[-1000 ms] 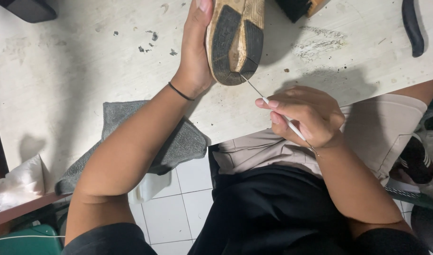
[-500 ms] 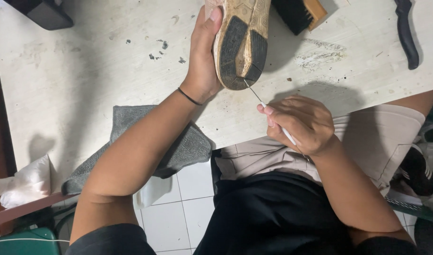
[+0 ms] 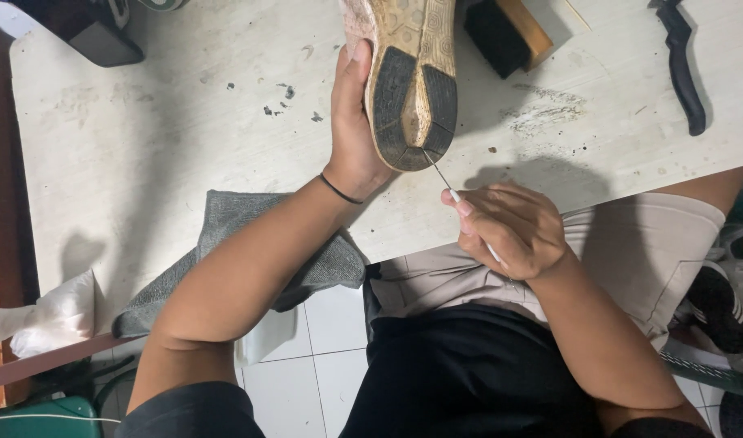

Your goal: Applying glue to the sole of a shoe using a small applicator stick in preparation for repair.

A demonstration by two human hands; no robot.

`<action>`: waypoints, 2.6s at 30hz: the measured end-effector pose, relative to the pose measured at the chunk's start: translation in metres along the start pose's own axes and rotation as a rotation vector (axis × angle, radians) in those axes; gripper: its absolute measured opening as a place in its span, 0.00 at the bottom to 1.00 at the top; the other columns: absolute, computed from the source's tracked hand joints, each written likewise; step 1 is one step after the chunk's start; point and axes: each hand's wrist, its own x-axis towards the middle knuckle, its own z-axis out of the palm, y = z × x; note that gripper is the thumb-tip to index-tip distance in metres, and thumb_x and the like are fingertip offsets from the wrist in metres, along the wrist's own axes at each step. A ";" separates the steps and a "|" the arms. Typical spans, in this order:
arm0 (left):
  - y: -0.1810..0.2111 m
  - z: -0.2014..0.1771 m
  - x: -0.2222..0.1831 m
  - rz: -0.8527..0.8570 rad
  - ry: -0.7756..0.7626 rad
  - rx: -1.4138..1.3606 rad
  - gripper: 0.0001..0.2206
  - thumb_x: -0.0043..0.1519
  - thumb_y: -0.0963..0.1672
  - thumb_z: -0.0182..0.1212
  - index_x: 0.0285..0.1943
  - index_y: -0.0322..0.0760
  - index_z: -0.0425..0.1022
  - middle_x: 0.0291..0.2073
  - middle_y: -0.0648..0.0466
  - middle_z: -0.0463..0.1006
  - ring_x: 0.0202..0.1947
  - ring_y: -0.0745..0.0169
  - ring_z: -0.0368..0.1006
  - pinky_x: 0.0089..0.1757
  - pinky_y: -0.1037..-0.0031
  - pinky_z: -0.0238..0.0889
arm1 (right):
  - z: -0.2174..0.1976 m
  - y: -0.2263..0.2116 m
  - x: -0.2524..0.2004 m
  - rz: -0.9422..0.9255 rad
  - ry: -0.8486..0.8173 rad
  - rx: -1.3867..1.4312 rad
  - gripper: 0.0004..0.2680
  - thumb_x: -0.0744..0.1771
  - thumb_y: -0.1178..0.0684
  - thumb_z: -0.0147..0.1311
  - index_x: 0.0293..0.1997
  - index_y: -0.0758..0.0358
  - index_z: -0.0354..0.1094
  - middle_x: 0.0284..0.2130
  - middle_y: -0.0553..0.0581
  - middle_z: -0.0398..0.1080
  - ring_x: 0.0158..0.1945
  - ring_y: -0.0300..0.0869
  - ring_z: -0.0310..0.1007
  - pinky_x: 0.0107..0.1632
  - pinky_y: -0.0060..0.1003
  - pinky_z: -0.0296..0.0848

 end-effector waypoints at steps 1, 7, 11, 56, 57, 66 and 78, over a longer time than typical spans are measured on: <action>0.001 0.001 -0.001 -0.001 0.000 0.001 0.15 0.73 0.49 0.58 0.61 0.35 0.73 0.53 0.48 0.79 0.55 0.52 0.74 0.56 0.59 0.65 | 0.001 0.001 -0.001 0.001 0.001 0.000 0.06 0.69 0.70 0.52 0.51 0.79 0.64 0.35 0.71 0.78 0.33 0.50 0.82 0.35 0.41 0.82; 0.020 -0.027 0.023 -0.295 0.500 -0.189 0.22 0.65 0.57 0.51 0.56 0.42 0.78 0.39 0.47 0.82 0.37 0.46 0.77 0.30 0.55 0.68 | 0.004 0.000 -0.010 -0.084 0.059 -0.050 0.04 0.68 0.67 0.55 0.44 0.73 0.65 0.33 0.68 0.80 0.35 0.46 0.83 0.42 0.38 0.83; 0.069 -0.004 0.034 -0.245 0.459 -0.031 0.24 0.50 0.60 0.54 0.30 0.40 0.77 0.20 0.52 0.75 0.21 0.48 0.75 0.23 0.65 0.58 | -0.001 0.001 -0.006 0.038 0.058 0.106 0.04 0.71 0.65 0.49 0.49 0.75 0.62 0.37 0.71 0.78 0.34 0.50 0.83 0.35 0.40 0.81; 0.019 -0.020 -0.014 -0.035 -0.122 0.070 0.18 0.77 0.50 0.54 0.67 0.35 0.69 0.59 0.46 0.76 0.62 0.48 0.72 0.63 0.55 0.65 | -0.005 -0.002 0.010 0.066 -0.052 0.168 0.04 0.71 0.64 0.49 0.49 0.73 0.65 0.40 0.68 0.80 0.33 0.50 0.83 0.34 0.42 0.76; 0.019 -0.021 -0.015 -0.020 -0.133 0.080 0.17 0.77 0.49 0.54 0.70 0.37 0.67 0.61 0.46 0.75 0.64 0.48 0.70 0.64 0.54 0.64 | -0.005 -0.002 0.011 0.070 -0.054 0.169 0.03 0.71 0.64 0.49 0.48 0.74 0.65 0.39 0.69 0.80 0.33 0.50 0.83 0.34 0.42 0.76; 0.016 -0.024 -0.014 -0.050 -0.096 0.051 0.18 0.74 0.48 0.59 0.68 0.35 0.67 0.60 0.43 0.75 0.61 0.44 0.71 0.60 0.51 0.67 | -0.005 -0.002 0.013 0.042 -0.092 0.130 0.05 0.70 0.67 0.49 0.50 0.75 0.64 0.37 0.69 0.81 0.33 0.49 0.82 0.35 0.42 0.75; 0.014 -0.019 -0.011 -0.040 -0.014 -0.032 0.16 0.74 0.47 0.58 0.65 0.33 0.70 0.57 0.45 0.77 0.58 0.48 0.73 0.59 0.57 0.65 | -0.003 -0.002 0.012 -0.004 -0.116 0.018 0.03 0.70 0.64 0.52 0.46 0.76 0.68 0.37 0.68 0.82 0.36 0.45 0.84 0.33 0.37 0.73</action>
